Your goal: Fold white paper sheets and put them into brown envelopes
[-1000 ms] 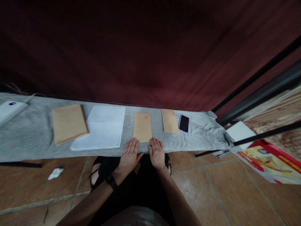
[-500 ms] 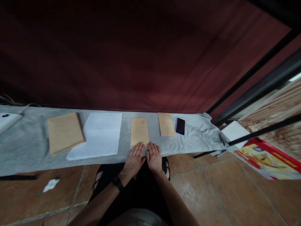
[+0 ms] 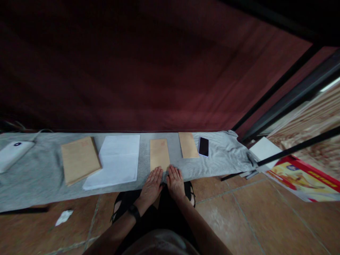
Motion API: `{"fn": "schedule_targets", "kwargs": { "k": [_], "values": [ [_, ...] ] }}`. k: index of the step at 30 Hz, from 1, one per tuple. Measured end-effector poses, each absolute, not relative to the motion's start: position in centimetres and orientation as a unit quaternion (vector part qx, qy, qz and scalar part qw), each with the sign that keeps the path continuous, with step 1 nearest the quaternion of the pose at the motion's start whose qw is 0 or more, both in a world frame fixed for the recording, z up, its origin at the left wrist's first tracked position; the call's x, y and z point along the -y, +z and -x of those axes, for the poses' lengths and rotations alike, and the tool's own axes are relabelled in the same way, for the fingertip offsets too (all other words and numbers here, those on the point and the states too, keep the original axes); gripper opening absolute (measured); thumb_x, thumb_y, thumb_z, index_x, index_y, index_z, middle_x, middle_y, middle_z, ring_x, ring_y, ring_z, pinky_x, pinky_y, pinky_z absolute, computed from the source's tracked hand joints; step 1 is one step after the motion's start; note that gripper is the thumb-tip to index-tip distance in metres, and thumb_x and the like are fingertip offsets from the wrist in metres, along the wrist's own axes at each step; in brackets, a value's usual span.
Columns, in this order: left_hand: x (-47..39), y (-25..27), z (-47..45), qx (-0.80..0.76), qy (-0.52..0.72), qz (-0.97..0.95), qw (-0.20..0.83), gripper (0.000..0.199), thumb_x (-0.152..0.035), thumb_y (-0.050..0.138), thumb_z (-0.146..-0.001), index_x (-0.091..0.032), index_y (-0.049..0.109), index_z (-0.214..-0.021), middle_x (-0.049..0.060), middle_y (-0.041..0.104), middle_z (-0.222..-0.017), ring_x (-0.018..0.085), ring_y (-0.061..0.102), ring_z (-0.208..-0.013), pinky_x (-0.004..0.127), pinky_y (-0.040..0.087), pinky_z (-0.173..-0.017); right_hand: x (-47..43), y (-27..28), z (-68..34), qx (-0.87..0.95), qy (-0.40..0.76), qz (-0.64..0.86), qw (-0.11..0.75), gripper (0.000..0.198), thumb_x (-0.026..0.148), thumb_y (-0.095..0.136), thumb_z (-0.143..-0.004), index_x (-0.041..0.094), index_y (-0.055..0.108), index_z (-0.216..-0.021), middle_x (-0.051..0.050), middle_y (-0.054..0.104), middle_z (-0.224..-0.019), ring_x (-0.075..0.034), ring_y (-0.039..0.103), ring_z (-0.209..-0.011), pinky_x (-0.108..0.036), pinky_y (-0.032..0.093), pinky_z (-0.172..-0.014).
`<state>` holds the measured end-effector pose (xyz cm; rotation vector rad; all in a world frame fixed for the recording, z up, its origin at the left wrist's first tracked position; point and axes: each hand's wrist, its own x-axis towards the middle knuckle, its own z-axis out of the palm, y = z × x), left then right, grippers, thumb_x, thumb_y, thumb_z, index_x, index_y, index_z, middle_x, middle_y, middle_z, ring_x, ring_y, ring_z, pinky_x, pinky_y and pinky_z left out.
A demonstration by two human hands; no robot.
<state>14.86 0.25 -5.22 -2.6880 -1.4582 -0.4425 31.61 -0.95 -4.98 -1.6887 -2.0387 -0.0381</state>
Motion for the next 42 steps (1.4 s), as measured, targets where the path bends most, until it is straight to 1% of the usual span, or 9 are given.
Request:
{"fn": "schedule_targets", "kwargs": {
  "k": [6,12,16,19,22,25,35,39,42],
  "values": [
    [-0.3,-5.5,-14.9,0.478,-0.126,0.869,0.017,0.069,-0.012,0.042,-0.083,-0.005,0.036,-0.151,0.017,0.038,-0.158,0.025,0.031,-0.149,0.044,0.03,-0.121,0.9,-4.9,-30.5,0.799,0.015,0.557,0.226,0.047,0.027,0.04,-0.104,0.015,0.046,-0.149,-0.011,0.054,-0.148,-0.021,0.045,-0.14,-0.042,0.032,-0.119],
    [-0.3,-5.2,-14.7,0.469,-0.129,0.874,0.0,0.074,-0.017,0.044,-0.084,-0.008,0.027,-0.156,0.018,0.034,-0.16,0.025,0.03,-0.15,0.047,0.027,-0.123,1.1,-4.8,-31.1,0.8,0.016,0.566,0.198,0.047,0.027,0.041,-0.103,0.017,0.044,-0.149,-0.011,0.052,-0.15,-0.022,0.044,-0.141,-0.044,0.033,-0.117],
    [-0.2,-5.0,-14.4,0.469,-0.112,0.876,-0.006,0.073,-0.016,0.045,-0.083,-0.007,0.03,-0.154,0.018,0.032,-0.161,0.026,0.027,-0.151,0.047,0.025,-0.123,1.3,-4.4,-31.0,0.796,0.013,0.575,0.187,0.047,0.026,0.042,-0.103,0.017,0.044,-0.15,-0.01,0.048,-0.153,-0.025,0.04,-0.142,-0.047,0.029,-0.118],
    [-0.1,-5.0,-14.3,0.468,-0.106,0.877,-0.008,0.072,-0.017,0.043,-0.085,-0.008,0.028,-0.155,0.018,0.031,-0.161,0.025,0.027,-0.151,0.047,0.025,-0.123,1.4,-4.2,-30.9,0.795,0.014,0.579,0.179,0.049,0.027,0.043,-0.103,0.018,0.043,-0.151,-0.011,0.046,-0.154,-0.026,0.038,-0.143,-0.049,0.028,-0.118],
    [-0.1,-5.0,-14.3,0.467,-0.104,0.878,-0.011,0.074,-0.019,0.045,-0.086,-0.009,0.024,-0.156,0.018,0.031,-0.162,0.025,0.026,-0.151,0.046,0.023,-0.123,1.4,-4.1,-31.1,0.793,0.017,0.583,0.174,0.048,0.029,0.043,-0.104,0.017,0.043,-0.15,-0.012,0.047,-0.153,-0.026,0.039,-0.143,-0.049,0.029,-0.117],
    [0.0,-4.8,-14.2,0.474,-0.104,0.875,-0.012,0.072,-0.021,0.048,-0.087,-0.01,0.027,-0.156,0.017,0.032,-0.162,0.025,0.026,-0.151,0.046,0.022,-0.124,1.5,-4.1,-31.5,0.788,0.021,0.588,0.179,0.047,0.031,0.04,-0.105,0.017,0.045,-0.149,-0.012,0.048,-0.152,-0.025,0.041,-0.142,-0.048,0.03,-0.117],
    [0.7,-4.2,-12.2,0.505,-0.117,0.855,0.003,0.061,-0.03,0.049,-0.091,-0.005,0.043,-0.147,0.021,0.041,-0.156,0.031,0.033,-0.148,0.047,0.032,-0.119,1.4,-4.2,-32.7,0.772,0.018,0.609,0.18,0.048,0.032,0.04,-0.105,0.018,0.042,-0.151,-0.008,0.047,-0.154,-0.025,0.041,-0.142,-0.045,0.028,-0.119],
    [0.6,-3.9,-11.8,0.527,-0.146,0.837,-0.013,0.053,-0.034,0.042,-0.096,-0.007,0.05,-0.141,0.021,0.05,-0.149,0.031,0.044,-0.141,0.047,0.039,-0.114,1.3,-4.6,-32.7,0.765,0.018,0.617,0.182,0.049,0.033,0.041,-0.104,0.019,0.043,-0.151,-0.007,0.047,-0.154,-0.026,0.042,-0.141,-0.045,0.029,-0.118],
    [-0.1,-3.4,-12.2,0.55,-0.187,0.812,-0.052,0.044,-0.03,0.038,-0.098,-0.013,0.057,-0.133,0.016,0.06,-0.14,0.028,0.056,-0.13,0.046,0.045,-0.108,1.3,-4.8,-32.5,0.763,0.016,0.62,0.182,0.049,0.033,0.042,-0.104,0.019,0.042,-0.151,-0.008,0.047,-0.154,-0.026,0.042,-0.142,-0.045,0.028,-0.119]
  ]
}}
